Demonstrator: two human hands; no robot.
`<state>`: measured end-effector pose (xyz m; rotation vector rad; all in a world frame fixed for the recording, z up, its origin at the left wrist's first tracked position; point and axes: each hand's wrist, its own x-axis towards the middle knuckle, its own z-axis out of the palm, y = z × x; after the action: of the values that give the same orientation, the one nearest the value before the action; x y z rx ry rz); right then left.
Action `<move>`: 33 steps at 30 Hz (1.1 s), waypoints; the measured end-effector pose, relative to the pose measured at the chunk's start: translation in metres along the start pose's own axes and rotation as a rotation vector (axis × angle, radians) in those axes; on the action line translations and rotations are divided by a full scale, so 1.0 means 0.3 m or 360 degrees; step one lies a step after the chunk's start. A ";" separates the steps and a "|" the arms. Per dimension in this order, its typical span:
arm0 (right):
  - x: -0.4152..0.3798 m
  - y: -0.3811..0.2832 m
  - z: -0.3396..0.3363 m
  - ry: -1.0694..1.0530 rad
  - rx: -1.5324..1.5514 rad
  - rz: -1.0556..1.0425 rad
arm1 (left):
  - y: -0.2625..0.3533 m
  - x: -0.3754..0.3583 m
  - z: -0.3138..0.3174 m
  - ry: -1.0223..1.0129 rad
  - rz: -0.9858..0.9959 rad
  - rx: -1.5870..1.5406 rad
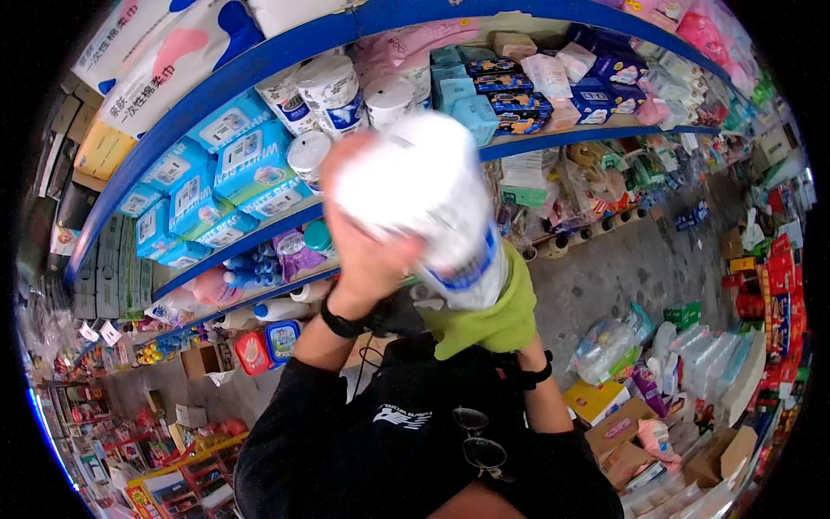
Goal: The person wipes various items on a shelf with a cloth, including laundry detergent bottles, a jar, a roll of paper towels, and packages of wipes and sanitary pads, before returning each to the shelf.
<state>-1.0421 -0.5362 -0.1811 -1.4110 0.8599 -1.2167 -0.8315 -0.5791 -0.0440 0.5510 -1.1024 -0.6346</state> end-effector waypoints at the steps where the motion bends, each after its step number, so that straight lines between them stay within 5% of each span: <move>1: 0.007 -0.004 -0.025 0.0011 0.0002 -0.0005 | 0.001 0.035 0.009 0.0294 -0.0009 -0.0154; 3: 0.022 -0.029 -0.062 0.0021 0.0191 0.0344 | 0.031 0.121 0.044 0.0337 0.0126 -0.0214; 7: 0.012 -0.066 -0.141 0.0390 0.0329 0.0165 | -0.131 0.223 0.051 -0.0036 0.0465 0.1233; 17: 0.008 -0.111 -0.171 0.0470 -0.0166 -0.0007 | -0.513 0.324 0.014 -0.0544 0.0510 0.1774; 19: 0.017 -0.135 -0.160 0.0495 -0.0081 -0.0006 | -0.541 0.329 -0.017 -0.0783 0.0876 0.2226; 25: 0.001 -0.081 -0.199 0.0491 -0.0362 -0.0052 | -0.528 0.323 -0.038 -0.0737 0.0777 0.2469; 33: 0.001 -0.016 -0.214 0.0399 -0.0069 0.0073 | -0.518 0.218 0.071 -0.0891 0.0794 0.2251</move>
<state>-1.1046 -0.5513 -0.1797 -1.2824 1.0904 -1.3652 -0.8607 -0.7361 -0.1020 1.2599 -2.0820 0.5978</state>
